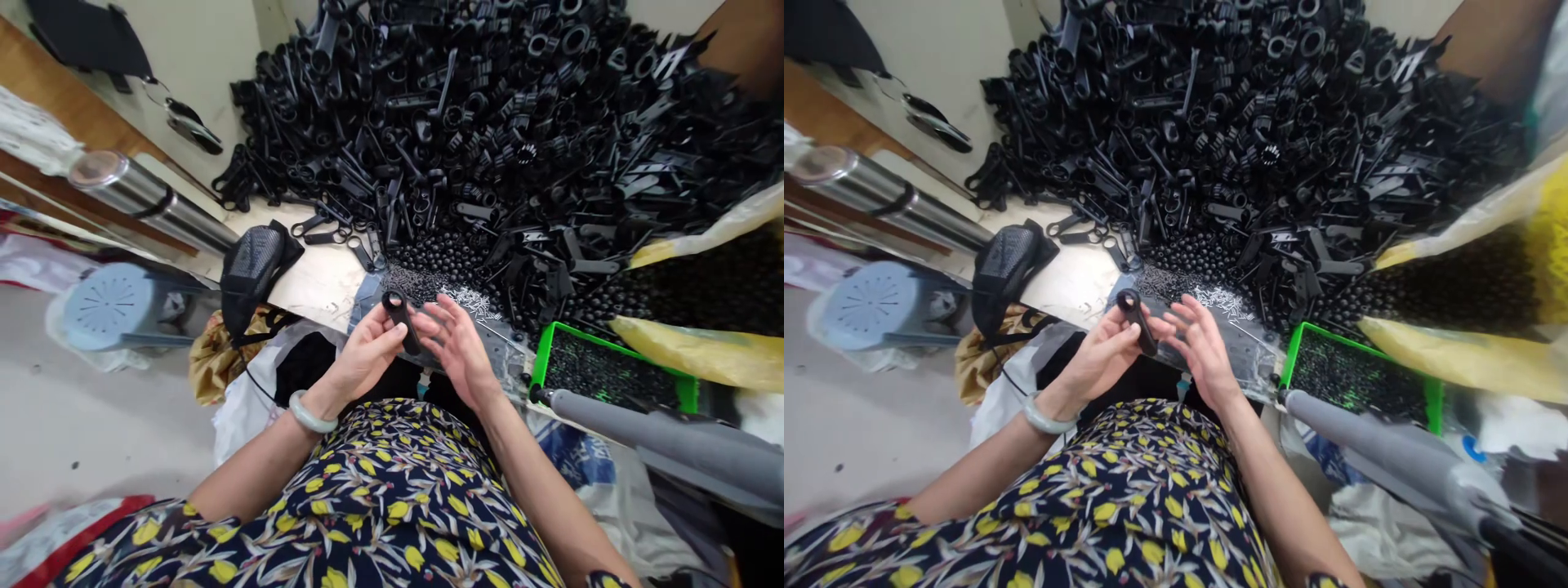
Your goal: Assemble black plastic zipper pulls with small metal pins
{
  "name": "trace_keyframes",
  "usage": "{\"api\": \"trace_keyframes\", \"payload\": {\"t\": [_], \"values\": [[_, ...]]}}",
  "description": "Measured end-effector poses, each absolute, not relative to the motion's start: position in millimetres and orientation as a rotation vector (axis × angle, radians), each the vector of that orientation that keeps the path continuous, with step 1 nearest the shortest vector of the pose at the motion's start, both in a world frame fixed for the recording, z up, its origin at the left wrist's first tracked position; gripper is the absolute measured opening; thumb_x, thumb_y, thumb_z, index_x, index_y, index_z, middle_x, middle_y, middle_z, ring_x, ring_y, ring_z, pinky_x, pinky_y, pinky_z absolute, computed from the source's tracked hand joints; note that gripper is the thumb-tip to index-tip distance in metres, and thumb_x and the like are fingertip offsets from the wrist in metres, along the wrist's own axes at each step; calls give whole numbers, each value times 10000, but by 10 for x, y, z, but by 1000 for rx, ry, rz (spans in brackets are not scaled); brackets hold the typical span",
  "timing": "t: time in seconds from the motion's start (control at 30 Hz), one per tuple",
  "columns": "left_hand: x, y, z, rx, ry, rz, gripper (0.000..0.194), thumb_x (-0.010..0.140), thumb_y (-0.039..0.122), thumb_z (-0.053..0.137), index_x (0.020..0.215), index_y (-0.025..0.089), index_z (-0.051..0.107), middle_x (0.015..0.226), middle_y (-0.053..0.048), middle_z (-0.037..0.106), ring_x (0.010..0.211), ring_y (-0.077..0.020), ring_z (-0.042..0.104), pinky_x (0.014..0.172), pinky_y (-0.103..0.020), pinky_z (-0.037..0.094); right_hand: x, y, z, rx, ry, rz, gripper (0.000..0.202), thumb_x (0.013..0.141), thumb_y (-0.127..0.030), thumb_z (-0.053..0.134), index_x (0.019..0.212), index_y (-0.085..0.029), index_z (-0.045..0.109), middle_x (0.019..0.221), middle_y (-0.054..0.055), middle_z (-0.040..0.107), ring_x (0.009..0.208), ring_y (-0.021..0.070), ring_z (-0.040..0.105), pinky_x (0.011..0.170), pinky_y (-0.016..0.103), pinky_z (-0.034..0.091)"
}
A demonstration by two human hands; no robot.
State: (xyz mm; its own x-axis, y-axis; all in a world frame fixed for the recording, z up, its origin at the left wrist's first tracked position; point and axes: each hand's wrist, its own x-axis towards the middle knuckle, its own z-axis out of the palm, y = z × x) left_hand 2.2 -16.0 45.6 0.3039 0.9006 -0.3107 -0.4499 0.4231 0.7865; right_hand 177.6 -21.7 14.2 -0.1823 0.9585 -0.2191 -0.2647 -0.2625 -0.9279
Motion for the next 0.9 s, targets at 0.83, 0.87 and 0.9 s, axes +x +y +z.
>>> {"api": "trace_keyframes", "payload": {"t": [0.83, 0.87, 0.9], "values": [[677, 1132, 36, 2390, 1322, 609, 123, 950, 272, 676, 924, 177, 750, 978, -132, 704, 1066, -319, 538, 923, -460, 351, 2032, -252, -420, -1495, -1994, 416, 212, 1044, -357, 588, 1101, -204, 725, 975, 84, 680, 913, 230, 622, 825, 373, 501], [718, 1165, 15, 2381, 1344, 599, 112, 937, 264, 692, 896, 174, 744, 971, -138, 700, 1069, -326, 536, 922, -462, 352, 2038, -249, -411, -1497, -1995, 420, 212, 1044, -359, 588, 1096, -207, 726, 973, 84, 681, 910, 230, 623, 825, 375, 501], [743, 1186, 2, 2358, 1359, 598, 100, 928, 247, 700, 871, 174, 738, 964, -141, 699, 1069, -330, 538, 925, -464, 354, 2042, -246, -400, -1498, -1996, 423, 214, 1046, -362, 584, 1092, -209, 726, 972, 83, 683, 907, 229, 624, 824, 377, 502]]}}
